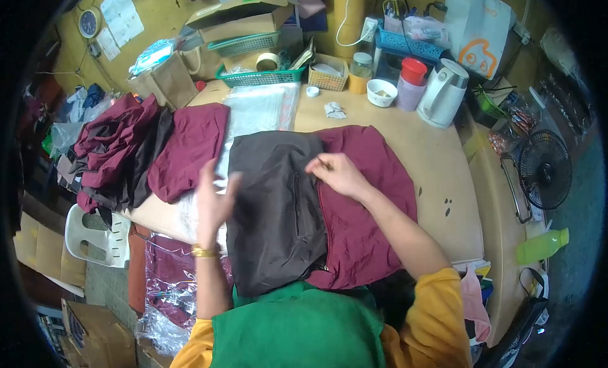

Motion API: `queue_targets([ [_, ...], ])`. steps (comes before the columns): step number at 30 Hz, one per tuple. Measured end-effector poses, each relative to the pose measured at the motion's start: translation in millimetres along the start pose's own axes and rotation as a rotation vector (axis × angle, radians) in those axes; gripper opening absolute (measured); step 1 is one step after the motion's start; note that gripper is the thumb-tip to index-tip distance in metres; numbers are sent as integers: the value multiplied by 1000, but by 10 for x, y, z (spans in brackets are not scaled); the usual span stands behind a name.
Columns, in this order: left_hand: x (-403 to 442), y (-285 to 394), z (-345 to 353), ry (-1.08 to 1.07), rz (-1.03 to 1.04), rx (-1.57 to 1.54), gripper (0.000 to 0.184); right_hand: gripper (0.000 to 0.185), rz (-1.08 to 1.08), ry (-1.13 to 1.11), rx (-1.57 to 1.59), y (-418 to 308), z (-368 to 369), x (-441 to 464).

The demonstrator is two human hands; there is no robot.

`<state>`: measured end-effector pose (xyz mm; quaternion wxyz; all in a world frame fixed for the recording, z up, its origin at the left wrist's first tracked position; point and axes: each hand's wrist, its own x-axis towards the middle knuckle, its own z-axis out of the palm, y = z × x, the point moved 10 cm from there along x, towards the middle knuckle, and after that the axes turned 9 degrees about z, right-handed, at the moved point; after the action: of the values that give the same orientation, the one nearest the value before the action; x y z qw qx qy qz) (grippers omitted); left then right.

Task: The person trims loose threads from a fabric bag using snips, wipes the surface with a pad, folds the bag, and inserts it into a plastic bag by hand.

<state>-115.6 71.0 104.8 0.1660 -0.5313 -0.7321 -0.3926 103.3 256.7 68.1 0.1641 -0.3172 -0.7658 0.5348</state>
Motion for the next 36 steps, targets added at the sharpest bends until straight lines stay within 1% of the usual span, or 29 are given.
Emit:
queue_targets([
  [1,-19,368,138,73,121,24,77,14,69,30,48,-67,33,41],
  [2,-8,439,401,-100,-11,75,74,14,71,30,49,-70,145,75],
  [3,-31,416,589,-269,-142,125,71,14,81,61,188,-4,210,130],
  [4,-83,335,812,-318,-126,22,61,14,88,95,326,110,254,193],
  [5,-123,269,1037,-366,-108,-82,53,15,-58,195,153,180,261,262],
  [6,-119,272,1067,-439,-188,-115,35,15,-21,249,108,338,254,269],
  [7,-120,248,1082,-439,-181,-117,35,15,16,305,65,486,234,262],
  [8,-155,154,1066,-389,-214,-227,31,16,-116,342,140,499,172,207],
  [9,-160,108,991,-337,-251,-337,28,16,-115,347,141,513,117,144],
  [10,-159,69,938,-342,-254,-341,24,16,-4,311,371,669,76,119],
  [11,-244,-43,974,-443,-370,-326,26,16,109,270,600,817,87,94],
  [12,-152,-147,885,-276,-240,-242,28,14,117,232,611,818,102,77],
  [13,-51,-114,716,-108,-110,-156,32,14,117,231,612,828,132,77],
  [15,51,-61,394,115,-77,268,50,12,-124,286,338,572,158,52],
  [16,109,-258,490,66,-164,244,68,11,-95,280,312,572,203,61],
  [17,185,-355,561,66,-165,245,68,11,-95,279,312,558,224,31],
  [19,335,-669,770,-47,-351,-29,69,9,-116,308,8,350,275,-69],
  [20,347,-766,1086,-404,-490,-365,55,10,-75,289,-72,338,292,-65],
  [21,392,-632,914,-399,-489,-365,55,10,-81,289,-74,320,268,-64],
  [23,499,-95,759,-289,-486,-1097,34,10,-141,295,-9,228,157,-21],
  [24,535,28,620,-219,-336,-1037,28,18,-128,297,-56,2,74,-108],
  [25,475,304,477,-196,-284,-1115,26,18,-139,297,-57,-255,26,-189],
  [26,367,498,423,-267,-248,-1089,32,24,-288,345,-8,-617,-31,-347],
  [27,256,692,367,-335,-209,-1061,38,31,-361,320,74,-830,-19,-444],
  [28,91,795,356,-354,-241,-1093,41,38,-433,290,155,-1043,-6,-544],
  [29,-52,847,386,-382,-250,-1127,45,45,-433,185,264,-1136,65,-559],
  [31,-198,976,303,-361,-266,-1148,44,49,-297,-27,209,-1027,317,-435],
  [34,-383,953,279,-309,-326,-1219,44,39,-400,-196,347,-873,592,-294],
  [36,-403,928,248,-288,-328,-1226,44,21,-263,14,193,-705,515,-289],
])
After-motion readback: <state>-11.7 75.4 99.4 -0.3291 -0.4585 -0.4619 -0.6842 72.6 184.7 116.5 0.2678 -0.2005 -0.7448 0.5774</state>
